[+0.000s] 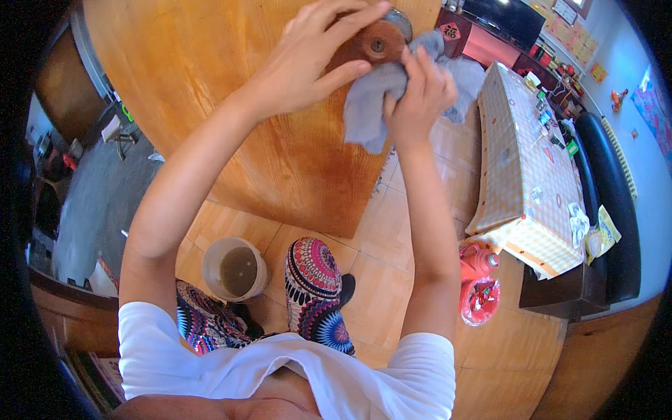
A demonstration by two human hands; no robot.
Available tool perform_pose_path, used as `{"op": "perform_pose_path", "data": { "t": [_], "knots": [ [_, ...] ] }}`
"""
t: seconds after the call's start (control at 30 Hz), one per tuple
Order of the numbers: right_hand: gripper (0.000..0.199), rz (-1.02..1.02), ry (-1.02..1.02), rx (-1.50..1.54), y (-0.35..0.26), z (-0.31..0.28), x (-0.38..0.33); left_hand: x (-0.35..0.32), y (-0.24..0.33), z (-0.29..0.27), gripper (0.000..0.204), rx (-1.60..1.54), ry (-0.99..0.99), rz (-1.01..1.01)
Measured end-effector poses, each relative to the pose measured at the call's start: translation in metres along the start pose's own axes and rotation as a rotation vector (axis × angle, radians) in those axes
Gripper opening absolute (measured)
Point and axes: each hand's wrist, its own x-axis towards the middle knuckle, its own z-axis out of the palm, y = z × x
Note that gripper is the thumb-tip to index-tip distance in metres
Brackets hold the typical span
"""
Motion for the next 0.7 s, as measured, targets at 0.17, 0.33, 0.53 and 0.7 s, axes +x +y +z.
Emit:
{"op": "perform_pose_path", "data": {
  "t": [0.17,0.33,0.53,0.7],
  "knots": [
    [0.064,-0.251,-0.541,-0.157,-0.013,-0.004,-0.152,-0.051,-0.026,-0.013,0.076,0.354,-0.032,-0.234],
    [0.04,-0.43,-0.961,0.006,-0.024,-0.024,-0.191,-0.126,-0.031,-0.034,0.086,0.41,-0.302,-0.466],
    [0.027,-0.116,-0.466,0.236,-0.006,0.011,-0.047,-0.183,-0.033,-0.04,0.086,0.337,-0.449,-0.464],
    [0.049,-0.271,-0.142,-0.23,-0.039,0.023,-0.048,-0.197,-0.029,-0.036,0.087,0.27,-0.412,-0.661]
  ]
}}
